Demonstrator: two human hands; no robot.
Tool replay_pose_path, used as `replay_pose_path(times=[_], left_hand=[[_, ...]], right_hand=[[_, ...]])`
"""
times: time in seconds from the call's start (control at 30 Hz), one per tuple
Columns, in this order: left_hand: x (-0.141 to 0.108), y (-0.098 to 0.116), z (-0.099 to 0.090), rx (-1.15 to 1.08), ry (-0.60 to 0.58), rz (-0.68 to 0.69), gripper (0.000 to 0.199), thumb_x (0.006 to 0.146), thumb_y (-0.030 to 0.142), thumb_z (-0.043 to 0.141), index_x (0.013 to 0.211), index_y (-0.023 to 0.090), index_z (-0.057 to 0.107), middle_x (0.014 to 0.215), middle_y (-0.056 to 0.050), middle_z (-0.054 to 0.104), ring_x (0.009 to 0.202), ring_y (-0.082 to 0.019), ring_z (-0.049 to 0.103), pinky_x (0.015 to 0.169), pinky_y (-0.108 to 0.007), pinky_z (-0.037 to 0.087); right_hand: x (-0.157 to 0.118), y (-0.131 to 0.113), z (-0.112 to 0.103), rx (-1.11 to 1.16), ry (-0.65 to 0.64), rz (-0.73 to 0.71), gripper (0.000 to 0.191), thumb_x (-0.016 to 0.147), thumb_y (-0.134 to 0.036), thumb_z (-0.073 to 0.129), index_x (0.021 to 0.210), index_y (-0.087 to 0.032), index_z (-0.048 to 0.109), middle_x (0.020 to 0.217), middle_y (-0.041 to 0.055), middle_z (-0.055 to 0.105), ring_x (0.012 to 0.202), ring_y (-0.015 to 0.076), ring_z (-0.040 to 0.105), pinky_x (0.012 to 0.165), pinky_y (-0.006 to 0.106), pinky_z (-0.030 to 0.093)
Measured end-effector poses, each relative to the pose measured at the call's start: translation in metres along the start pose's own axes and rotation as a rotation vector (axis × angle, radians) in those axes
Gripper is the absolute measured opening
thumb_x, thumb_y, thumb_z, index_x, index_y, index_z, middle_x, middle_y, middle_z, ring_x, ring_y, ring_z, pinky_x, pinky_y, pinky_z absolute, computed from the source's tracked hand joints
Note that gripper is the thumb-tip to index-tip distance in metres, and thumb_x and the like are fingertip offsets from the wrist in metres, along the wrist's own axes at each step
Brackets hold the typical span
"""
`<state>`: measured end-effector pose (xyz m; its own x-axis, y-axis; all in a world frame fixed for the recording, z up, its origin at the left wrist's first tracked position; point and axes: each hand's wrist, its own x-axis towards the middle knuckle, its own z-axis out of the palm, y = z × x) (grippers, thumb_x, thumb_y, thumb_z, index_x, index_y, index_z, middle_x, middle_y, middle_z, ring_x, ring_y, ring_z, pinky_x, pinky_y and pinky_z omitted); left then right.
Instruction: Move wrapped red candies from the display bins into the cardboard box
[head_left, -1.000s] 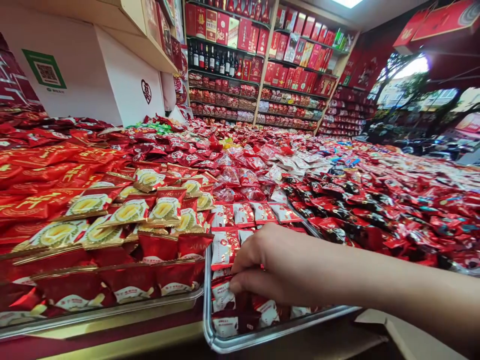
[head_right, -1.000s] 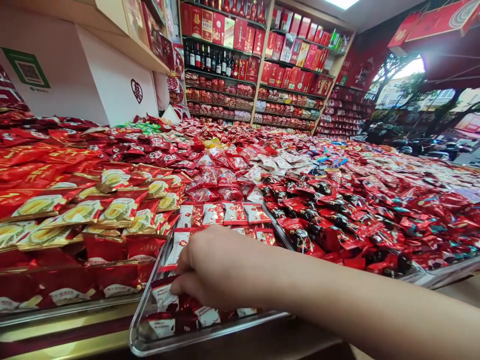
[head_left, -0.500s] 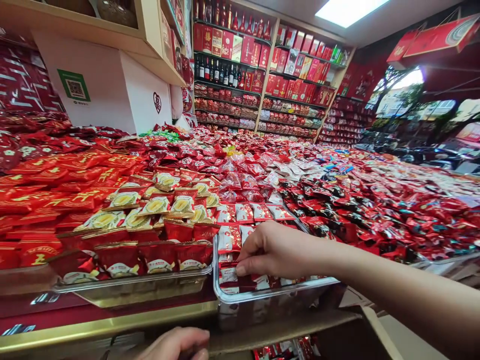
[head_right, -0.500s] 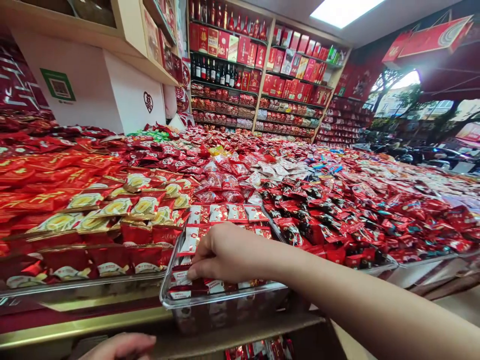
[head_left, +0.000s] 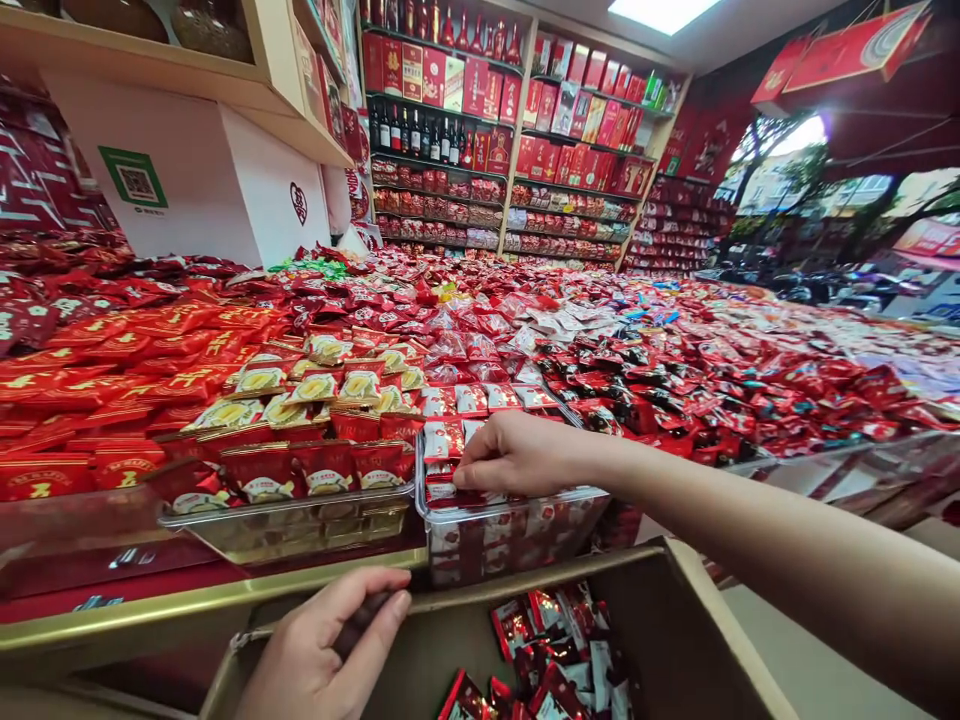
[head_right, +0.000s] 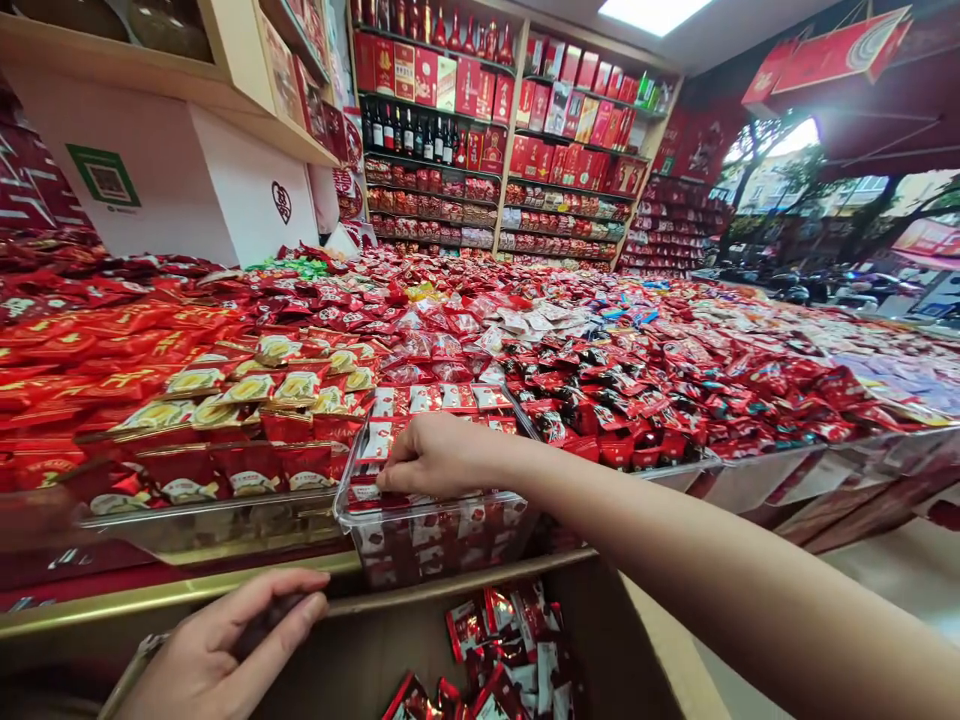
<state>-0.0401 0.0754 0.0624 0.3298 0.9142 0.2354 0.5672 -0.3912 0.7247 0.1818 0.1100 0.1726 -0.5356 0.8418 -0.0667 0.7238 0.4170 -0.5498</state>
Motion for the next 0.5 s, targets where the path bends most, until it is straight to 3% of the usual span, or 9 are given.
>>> replay_pose_path(times=[0.13, 0.33, 0.5], left_hand=[[-0.0003, 0.0010, 0.0004, -0.040, 0.008, -0.005, 0.020, 0.073, 0.039, 0.054, 0.083, 0.023, 0.061, 0.072, 0.004, 0.067, 0.065, -0.011, 0.062, 0.057, -0.013, 0.048], [-0.0023, 0.0029, 0.0011, -0.080, 0.028, -0.016, 0.022, 0.072, 0.039, 0.055, 0.083, 0.021, 0.061, 0.070, 0.003, 0.067, 0.063, -0.013, 0.061, 0.060, -0.016, 0.049], [-0.0042, 0.0034, 0.0001, -0.076, 0.041, 0.020, 0.020, 0.072, 0.037, 0.056, 0.082, 0.022, 0.063, 0.075, 0.003, 0.069, 0.067, -0.012, 0.064, 0.060, -0.013, 0.049]], right_hand=[[0.0016, 0.0001, 0.0053, -0.058, 0.093, 0.027, 0.027, 0.076, -0.028, 0.045, 0.059, -0.010, 0.056, 0.050, -0.0047, 0.033, 0.045, 0.0054, 0.028, 0.042, 0.018, 0.024], [0.0000, 0.0021, 0.0083, -0.040, 0.098, 0.044, 0.026, 0.076, -0.030, 0.046, 0.062, -0.011, 0.057, 0.049, -0.0047, 0.035, 0.047, 0.0059, 0.031, 0.043, 0.018, 0.026], [-0.0017, 0.0010, 0.0099, -0.076, 0.141, 0.020, 0.024, 0.077, -0.026, 0.045, 0.074, -0.010, 0.062, 0.055, -0.0022, 0.047, 0.051, 0.0069, 0.038, 0.048, 0.018, 0.029]])
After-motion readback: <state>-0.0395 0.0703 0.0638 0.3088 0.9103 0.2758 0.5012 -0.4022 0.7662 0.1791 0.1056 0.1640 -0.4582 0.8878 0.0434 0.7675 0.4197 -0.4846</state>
